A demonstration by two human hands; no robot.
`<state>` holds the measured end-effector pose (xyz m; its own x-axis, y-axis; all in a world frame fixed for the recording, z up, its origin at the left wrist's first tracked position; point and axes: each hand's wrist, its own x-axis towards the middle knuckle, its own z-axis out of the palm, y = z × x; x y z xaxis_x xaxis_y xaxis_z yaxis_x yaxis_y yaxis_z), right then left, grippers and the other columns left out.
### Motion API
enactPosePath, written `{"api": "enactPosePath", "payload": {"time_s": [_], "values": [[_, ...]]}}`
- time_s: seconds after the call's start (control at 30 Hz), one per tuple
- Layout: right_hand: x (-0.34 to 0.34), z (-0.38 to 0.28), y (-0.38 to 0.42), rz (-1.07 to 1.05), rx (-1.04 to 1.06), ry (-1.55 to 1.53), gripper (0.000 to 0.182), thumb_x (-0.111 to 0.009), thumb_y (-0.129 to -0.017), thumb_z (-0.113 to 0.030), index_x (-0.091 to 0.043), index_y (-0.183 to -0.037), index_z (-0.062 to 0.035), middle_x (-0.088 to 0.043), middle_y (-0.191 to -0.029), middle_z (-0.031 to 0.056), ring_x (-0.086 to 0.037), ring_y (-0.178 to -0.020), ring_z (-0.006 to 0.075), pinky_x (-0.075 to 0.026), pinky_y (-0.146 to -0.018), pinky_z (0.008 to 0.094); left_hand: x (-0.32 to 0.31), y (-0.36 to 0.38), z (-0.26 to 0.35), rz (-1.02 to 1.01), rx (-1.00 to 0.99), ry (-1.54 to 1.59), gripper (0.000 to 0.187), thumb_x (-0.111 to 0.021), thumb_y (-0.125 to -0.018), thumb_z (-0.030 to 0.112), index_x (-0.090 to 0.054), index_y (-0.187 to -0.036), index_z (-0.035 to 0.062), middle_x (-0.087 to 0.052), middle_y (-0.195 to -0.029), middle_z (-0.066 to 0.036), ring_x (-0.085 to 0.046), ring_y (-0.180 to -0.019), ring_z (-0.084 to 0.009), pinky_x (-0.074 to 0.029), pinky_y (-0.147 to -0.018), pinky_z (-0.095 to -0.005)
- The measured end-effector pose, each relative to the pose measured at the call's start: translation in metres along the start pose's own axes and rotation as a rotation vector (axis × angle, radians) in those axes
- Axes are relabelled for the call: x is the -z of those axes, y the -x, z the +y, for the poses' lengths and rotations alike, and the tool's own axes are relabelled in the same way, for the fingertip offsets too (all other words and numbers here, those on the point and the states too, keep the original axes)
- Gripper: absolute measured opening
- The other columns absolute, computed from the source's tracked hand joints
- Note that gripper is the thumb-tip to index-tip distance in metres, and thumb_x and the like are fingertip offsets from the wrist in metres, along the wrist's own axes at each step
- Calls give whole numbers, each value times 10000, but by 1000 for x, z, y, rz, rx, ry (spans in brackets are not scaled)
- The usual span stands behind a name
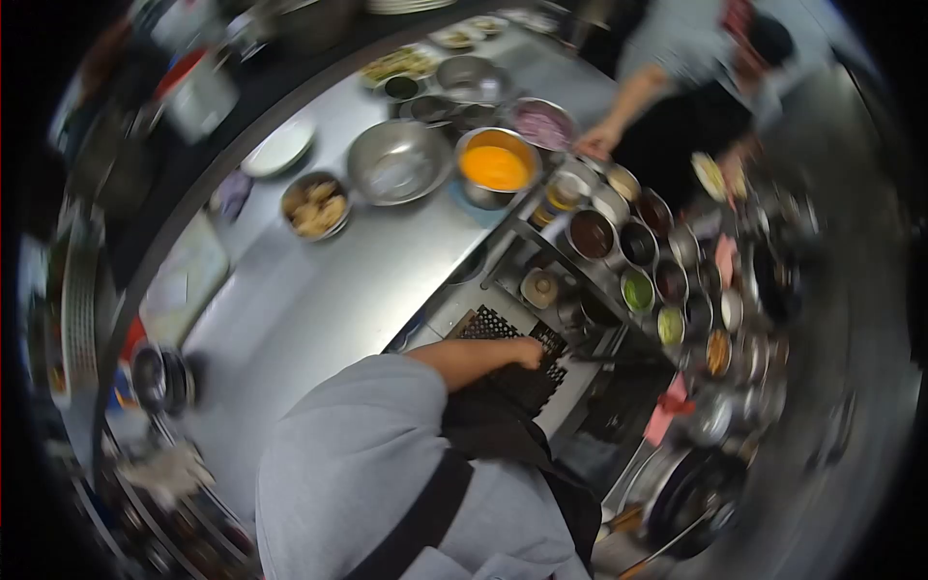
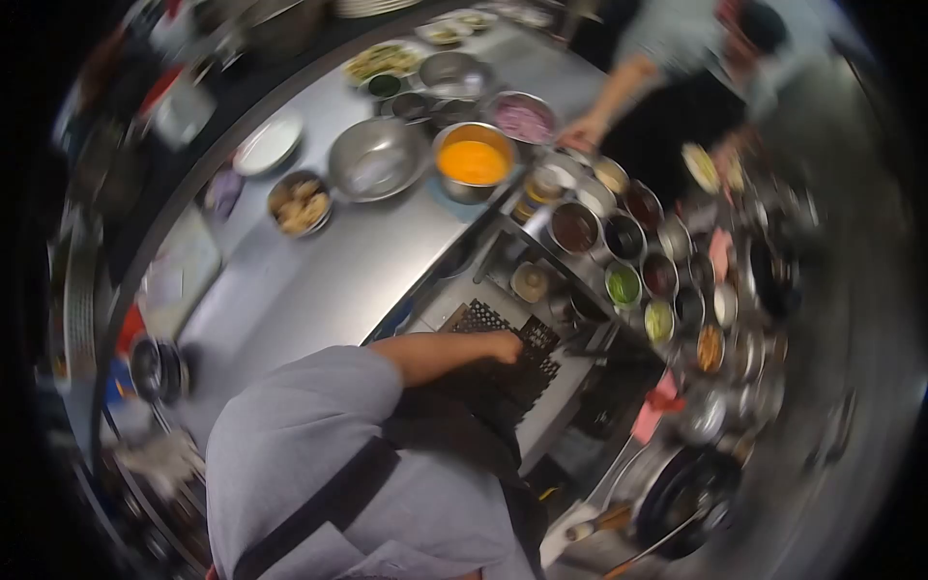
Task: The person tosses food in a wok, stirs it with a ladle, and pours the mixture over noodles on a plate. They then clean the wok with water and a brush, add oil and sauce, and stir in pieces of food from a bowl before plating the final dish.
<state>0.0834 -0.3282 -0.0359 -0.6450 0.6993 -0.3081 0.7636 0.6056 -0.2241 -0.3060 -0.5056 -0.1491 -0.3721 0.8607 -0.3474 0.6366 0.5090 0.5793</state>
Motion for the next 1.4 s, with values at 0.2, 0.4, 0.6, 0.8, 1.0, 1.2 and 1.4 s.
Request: {"api": "enactPosePath", "payload": {"time_s": [0.2, 0.4, 0.6, 0.8, 1.0, 1.2, 1.4], "values": [[-119, 63, 68, -127, -261, -230, 208, -549, -830, -197, -656, -933, -52, -650, -820, 212, -636, -790, 366, -497, -729, 449, -140, 69, -220, -573, 268, -477, 352, -635, -767, 374, -720, -941, 81, -678, -973, -173, -637, -939, -358, -508, -814, -437], [-196, 120, 26, 77, -912, -447, 343, -594, -794, -240, -610, -1037, 1, -641, -991, 264, -631, -927, 402, -524, -802, 459, -1, 104, -179, -535, -71, -229, 274, -554, -886, 246, -671, -1071, 82, -669, -1076, -99, -628, -1014, -240, -488, -871, -383], [-295, 180, -81, -12, -1310, -327, 363, -568, -829, -289, -601, -1084, -32, -618, -1105, 228, -615, -998, 390, -507, -855, 450, 54, -51, -54, -603, 109, -916, 253, -527, -842, 260, -668, -946, 78, -665, -978, -167, -646, -942, -315, -518, -810, -426], [-281, 189, -116, -50, -1383, -470, 296, -578, -827, -278, -627, -997, -41, -635, -1040, 203, -618, -985, 370, -496, -858, 449, 48, -128, 189, -80, 80, 5, 328, -626, -828, 139, -612, -1130, 12, -685, -961, -139, -662, -904, -207, -507, -823, -315], [-293, 149, -77, -3, -1349, -528, 242, -588, -825, -267, -652, -911, -50, -653, -976, 178, -620, -971, 350, -485, -862, 449, 4, -107, 184, -364, -54, -214, 292, -561, -868, 156, -619, -1132, 44, -679, -1003, -125, -666, -896, -250, -528, -800, -354], [-263, 110, 1, 92, -883, -572, 213, -597, -823, -256, -678, -825, -59, -670, -912, 154, -623, -958, 330, -473, -865, 448, 12, -91, 3, -877, -147, -971, 251, -547, -840, 266, -653, -1041, 158, -622, -1128, -117, -585, -1093, -285, -504, -872, -387], [-2, 109, 21, 273, -243, -985, 78, -666, -776, -104, -642, -822, -45, -637, -720, 109, -640, -712, 314, -506, -675, 378, -3, -137, -48, -847, 133, -756, 232, -598, -798, 283, -677, -955, 132, -671, -1001, -109, -637, -975, -251, -511, -826, -371]]}}
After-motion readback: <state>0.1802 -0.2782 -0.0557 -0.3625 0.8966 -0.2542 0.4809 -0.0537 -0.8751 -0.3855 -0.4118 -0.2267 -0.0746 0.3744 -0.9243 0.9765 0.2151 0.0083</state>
